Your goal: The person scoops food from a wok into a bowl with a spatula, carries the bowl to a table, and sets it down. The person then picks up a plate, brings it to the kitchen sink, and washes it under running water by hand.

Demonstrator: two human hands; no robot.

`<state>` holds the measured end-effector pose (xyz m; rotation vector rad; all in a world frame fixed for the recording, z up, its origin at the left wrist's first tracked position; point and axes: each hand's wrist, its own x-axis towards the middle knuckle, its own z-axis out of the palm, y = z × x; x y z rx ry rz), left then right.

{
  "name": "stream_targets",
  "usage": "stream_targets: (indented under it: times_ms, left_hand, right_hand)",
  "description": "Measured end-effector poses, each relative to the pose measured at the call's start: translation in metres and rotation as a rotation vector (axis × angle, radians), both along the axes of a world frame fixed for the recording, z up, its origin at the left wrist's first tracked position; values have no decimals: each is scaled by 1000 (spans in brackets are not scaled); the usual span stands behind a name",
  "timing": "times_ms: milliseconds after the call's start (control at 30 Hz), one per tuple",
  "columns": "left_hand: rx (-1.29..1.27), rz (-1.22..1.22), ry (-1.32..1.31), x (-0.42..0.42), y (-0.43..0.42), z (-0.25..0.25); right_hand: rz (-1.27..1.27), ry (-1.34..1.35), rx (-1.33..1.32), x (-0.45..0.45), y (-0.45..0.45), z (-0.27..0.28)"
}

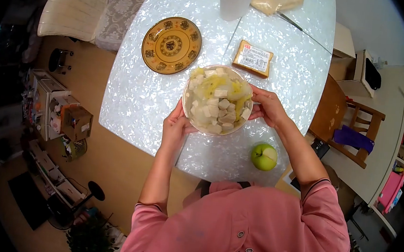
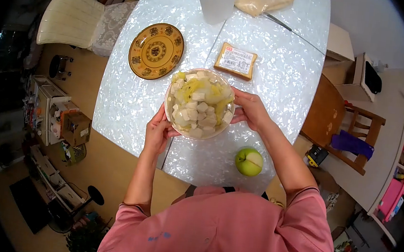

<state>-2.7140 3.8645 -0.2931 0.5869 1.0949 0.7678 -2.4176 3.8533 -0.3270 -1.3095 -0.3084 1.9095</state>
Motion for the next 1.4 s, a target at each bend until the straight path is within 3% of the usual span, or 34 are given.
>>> stream_targets:
  times_ms: [233,400,467,567,633,867,1000,1100,1400]
  left_hand:
    - [3,-67,53,-5,3,-3]
    - [24,-116,265,-20,11,-12]
    - [71,-116,394,-34,20,-19]
    - [-30,84,406,-40,51,-23]
    - [-21,201,268,-37,81,-25]
    - [40,316,68,-18,139,-38]
    - [72,347,18,-26,139,-38]
    - [185,347,28,-34,127,-21]
    - [364,254,48,-45,38,67]
  right_hand:
    - [23,-37,-20,1,1,3]
    - [77,-107,31,6,1,8]
    - [48,-310,78,8,0,0]
    - [-59,-650,300,15,0,-10]
    - [-6,-850,437,21,8,-10]
    - [7,-763,436,12,-2,11]
    - [-114,-743,352,22,-32,33]
    - [-276,-723,309,28,-66,50]
    - [-269,-585,432,-32,-113,105]
